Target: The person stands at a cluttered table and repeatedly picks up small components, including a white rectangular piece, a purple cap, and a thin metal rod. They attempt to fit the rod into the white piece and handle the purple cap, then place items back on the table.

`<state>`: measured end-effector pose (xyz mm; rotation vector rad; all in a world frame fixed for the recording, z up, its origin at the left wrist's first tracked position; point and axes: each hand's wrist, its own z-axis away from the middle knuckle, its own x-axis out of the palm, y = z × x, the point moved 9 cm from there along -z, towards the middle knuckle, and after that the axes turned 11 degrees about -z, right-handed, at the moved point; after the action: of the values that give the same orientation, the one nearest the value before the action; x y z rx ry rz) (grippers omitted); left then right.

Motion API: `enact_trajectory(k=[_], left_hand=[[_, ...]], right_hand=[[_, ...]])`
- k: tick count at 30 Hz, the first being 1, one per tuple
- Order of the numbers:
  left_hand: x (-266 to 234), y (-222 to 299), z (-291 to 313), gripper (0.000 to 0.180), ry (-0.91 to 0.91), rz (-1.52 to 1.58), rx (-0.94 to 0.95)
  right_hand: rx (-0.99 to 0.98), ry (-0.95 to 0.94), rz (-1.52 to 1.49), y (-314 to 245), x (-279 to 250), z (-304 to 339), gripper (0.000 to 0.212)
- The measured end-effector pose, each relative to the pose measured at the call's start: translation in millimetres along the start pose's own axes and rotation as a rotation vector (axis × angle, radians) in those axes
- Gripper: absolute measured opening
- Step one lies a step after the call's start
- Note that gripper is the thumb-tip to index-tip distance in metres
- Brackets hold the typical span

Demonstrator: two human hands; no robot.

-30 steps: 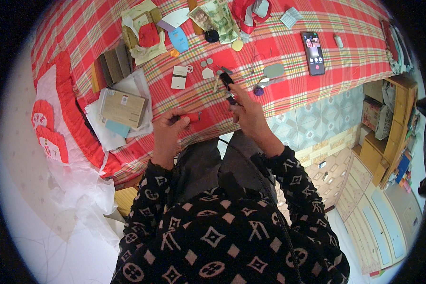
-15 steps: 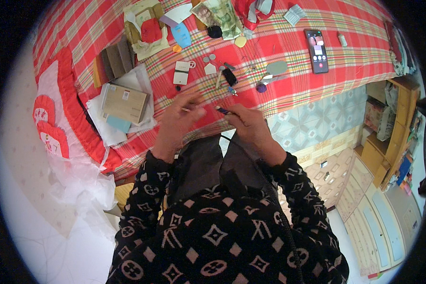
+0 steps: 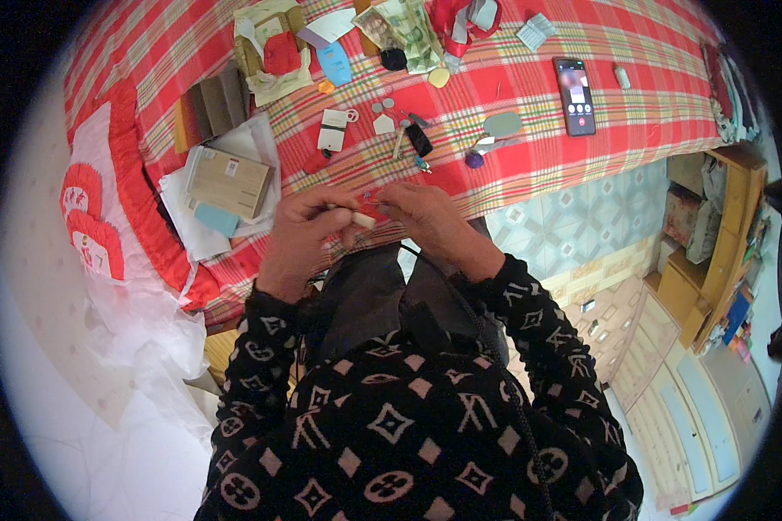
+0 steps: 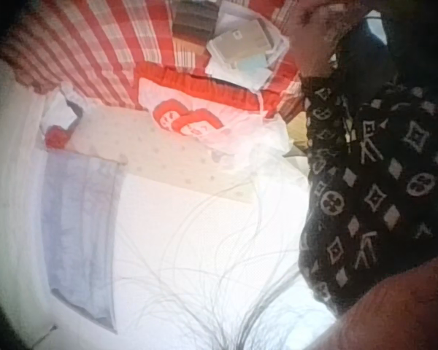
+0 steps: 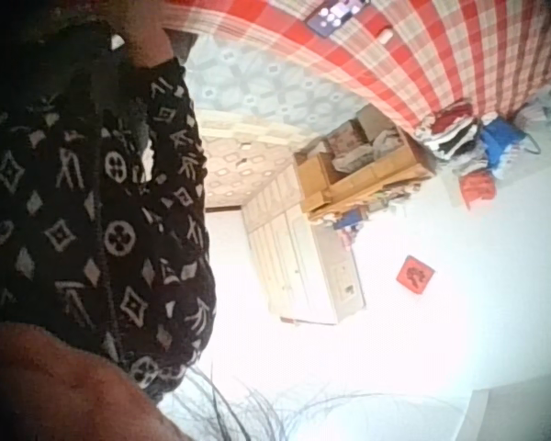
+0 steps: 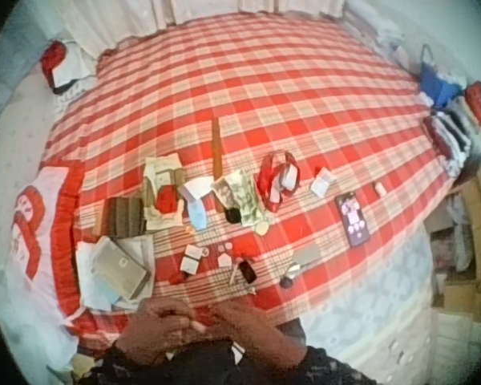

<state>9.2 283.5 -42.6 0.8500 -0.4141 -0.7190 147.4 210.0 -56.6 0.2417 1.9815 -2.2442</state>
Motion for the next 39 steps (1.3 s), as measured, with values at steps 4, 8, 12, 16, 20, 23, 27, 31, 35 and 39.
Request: enact_trajectory(k=[4,8,12,16,20,23,27,31,35,39], left_hand=[[-44.4,6.5,29.0,0.013,0.129,0.261,0.096],[-74.4,3.2,53.5,0.023,0.196,0.443,0.241],[-83.5,0.3,73.2,0.023,0.282,0.527,0.343],[-90.2,-0.4,97.4,0.024,0.417,0.618,0.404],[-90.6,-0.6,130.8,0.021,0.554,0.631,0.477],[-72.6,-0.2,154.0,0.020,0.579,0.673,0.541],[-39.0,-8.5,180.4,0.024,0.721,0.696,0.584],[-7.8,-29.6,213.4,0.026,0.969,0.737,0.561],[20.1,-31.1,243.6,0.015,1.093,0.797,0.678],[48.7,-22.0,278.3,0.015,1.249,0.762,0.725]], right_hand=[[0.013,0.018,-0.016,16.8,-19.8,10.5,0.021],[0.052,0.081,-0.106,30.8,-60.1,7.3,0.017],[0.111,0.141,-0.345,44.9,-102.4,-5.9,0.014],[0.134,0.223,-0.172,56.0,-143.4,-19.5,0.015],[0.186,0.195,-0.248,74.7,-170.1,-30.1,0.016],[0.178,0.148,-0.124,87.2,-190.4,-39.6,0.012],[0.117,0.080,-0.118,98.1,-222.0,-51.2,0.020],[0.045,0.004,0.057,97.3,-258.5,-69.5,0.027],[0.079,-0.073,-0.216,112.9,-276.6,-91.1,0.028],[0.058,-0.123,-0.069,133.1,-287.0,-118.2,0.030]])
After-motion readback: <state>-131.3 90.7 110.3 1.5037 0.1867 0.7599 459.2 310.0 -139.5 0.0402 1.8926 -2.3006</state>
